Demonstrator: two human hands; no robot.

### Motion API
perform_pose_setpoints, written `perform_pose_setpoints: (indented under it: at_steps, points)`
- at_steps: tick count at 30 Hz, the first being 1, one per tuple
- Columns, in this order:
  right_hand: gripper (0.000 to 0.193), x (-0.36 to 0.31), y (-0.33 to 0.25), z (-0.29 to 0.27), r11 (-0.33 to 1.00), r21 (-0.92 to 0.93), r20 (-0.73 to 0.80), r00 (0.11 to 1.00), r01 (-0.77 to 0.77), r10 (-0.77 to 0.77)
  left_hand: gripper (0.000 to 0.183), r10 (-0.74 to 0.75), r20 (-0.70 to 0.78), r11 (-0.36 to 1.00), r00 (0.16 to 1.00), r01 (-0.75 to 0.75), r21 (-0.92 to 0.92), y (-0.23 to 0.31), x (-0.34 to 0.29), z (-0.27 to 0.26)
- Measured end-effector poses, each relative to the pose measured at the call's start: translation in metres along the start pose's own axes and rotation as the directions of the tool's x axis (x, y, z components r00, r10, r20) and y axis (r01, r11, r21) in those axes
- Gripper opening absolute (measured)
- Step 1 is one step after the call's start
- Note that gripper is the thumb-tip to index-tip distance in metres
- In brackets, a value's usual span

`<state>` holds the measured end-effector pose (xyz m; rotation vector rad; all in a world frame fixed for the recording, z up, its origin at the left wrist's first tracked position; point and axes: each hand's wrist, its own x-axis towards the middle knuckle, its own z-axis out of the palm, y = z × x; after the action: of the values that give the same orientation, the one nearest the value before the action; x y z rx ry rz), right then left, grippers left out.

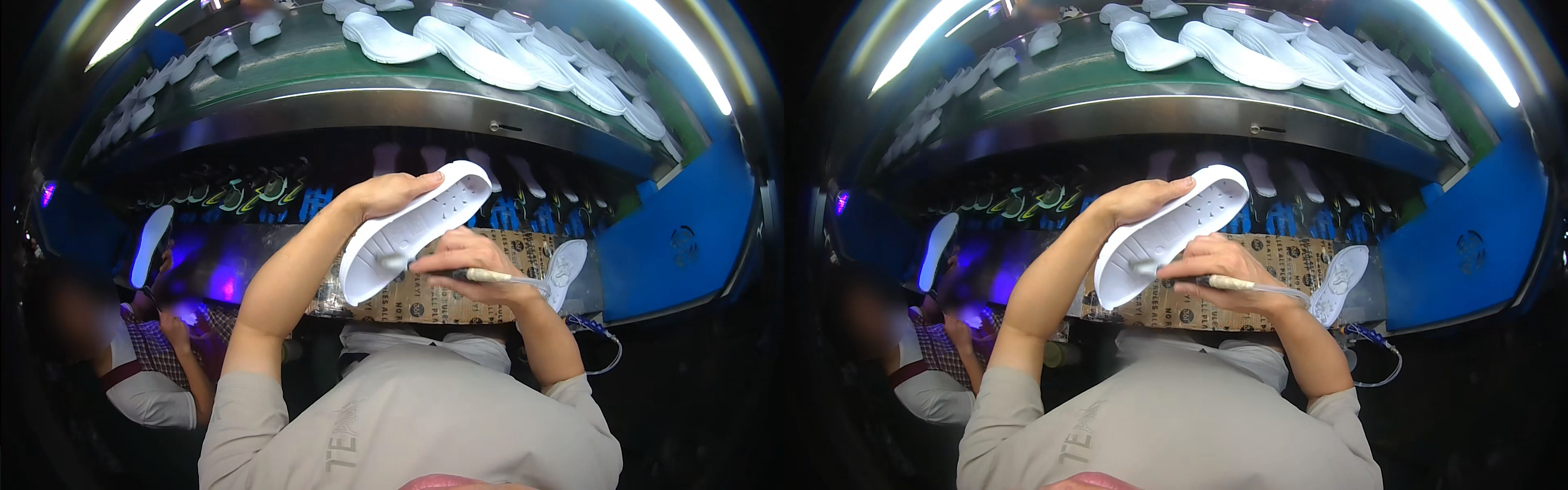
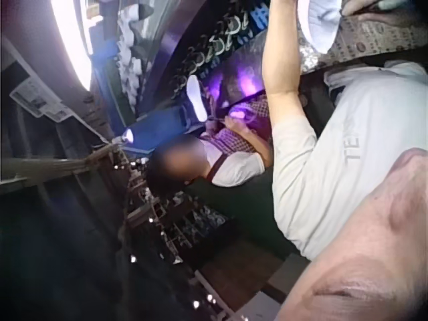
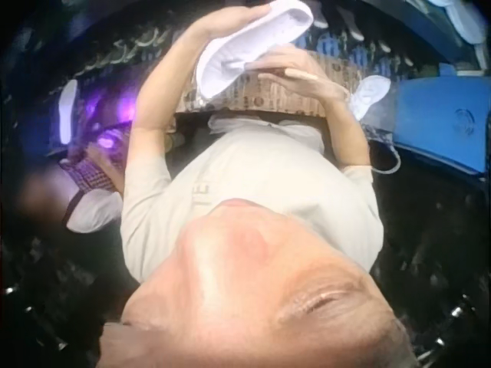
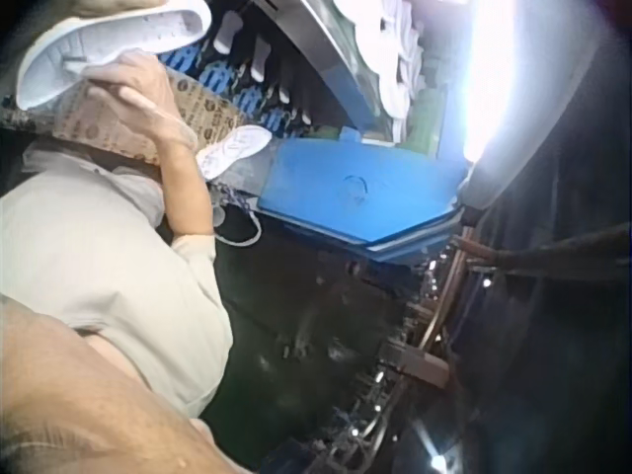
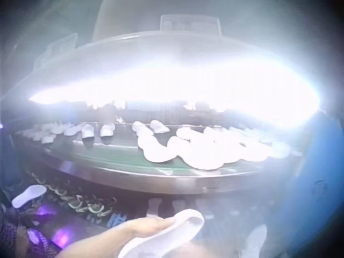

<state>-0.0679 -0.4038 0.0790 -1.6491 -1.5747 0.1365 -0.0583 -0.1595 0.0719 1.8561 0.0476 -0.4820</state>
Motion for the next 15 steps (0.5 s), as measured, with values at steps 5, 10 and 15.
perform_pose_setpoints:
  at_steps: [5,10,15]
  points:
    - [0.037,-0.001,0.004,-0.016,0.993,0.078,0.252,0.963,0.083,-0.101,0.074,-0.133,0.052,0.986,0.990,0.128,0.104,0.018,-0.007,0.002]
    - [0.039,-0.006,-0.004,-0.025,0.992,-0.111,0.163,0.986,0.059,-0.041,0.074,-0.175,0.064,0.983,0.983,0.170,0.073,0.025,-0.018,0.002]
    - [0.037,-0.011,0.000,-0.037,0.995,-0.082,0.024,0.998,-0.060,0.062,0.075,-0.124,0.057,0.975,0.991,0.111,0.195,0.012,-0.022,-0.006]
